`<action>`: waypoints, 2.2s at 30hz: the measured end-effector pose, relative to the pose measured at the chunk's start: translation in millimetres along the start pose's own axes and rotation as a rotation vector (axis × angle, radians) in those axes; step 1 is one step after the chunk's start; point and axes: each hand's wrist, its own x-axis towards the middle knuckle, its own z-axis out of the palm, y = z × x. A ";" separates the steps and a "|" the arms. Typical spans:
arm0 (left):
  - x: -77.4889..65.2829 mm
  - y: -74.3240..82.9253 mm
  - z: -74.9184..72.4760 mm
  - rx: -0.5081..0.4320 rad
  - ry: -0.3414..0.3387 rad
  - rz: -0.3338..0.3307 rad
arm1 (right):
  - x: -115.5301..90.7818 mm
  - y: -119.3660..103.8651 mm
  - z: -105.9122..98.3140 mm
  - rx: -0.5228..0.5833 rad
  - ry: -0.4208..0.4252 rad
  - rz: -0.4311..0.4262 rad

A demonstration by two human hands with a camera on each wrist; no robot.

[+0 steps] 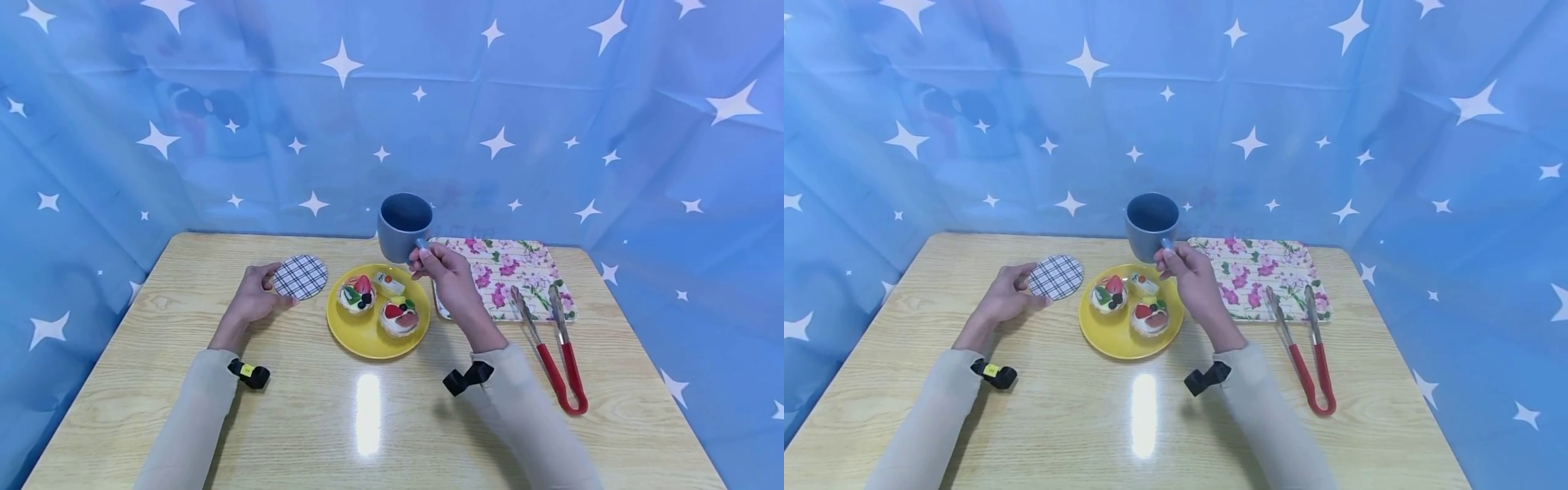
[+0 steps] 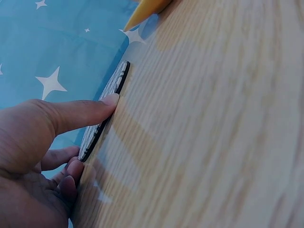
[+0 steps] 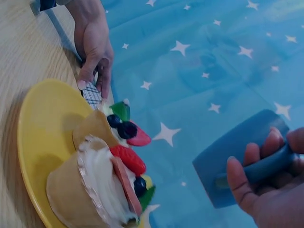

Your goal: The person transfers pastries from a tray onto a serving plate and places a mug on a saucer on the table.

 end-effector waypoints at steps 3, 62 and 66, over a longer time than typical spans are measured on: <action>0.2 -0.2 -0.3 -0.001 -0.001 -0.001 | 0.7 0.6 6.7 0.007 -0.018 -0.008; -0.4 1.8 -1.2 -0.016 0.012 0.049 | 36.6 17.3 155.4 0.080 -0.104 0.152; -0.9 1.7 -0.9 -0.019 0.018 0.052 | 39.7 20.2 165.6 0.092 -0.076 0.162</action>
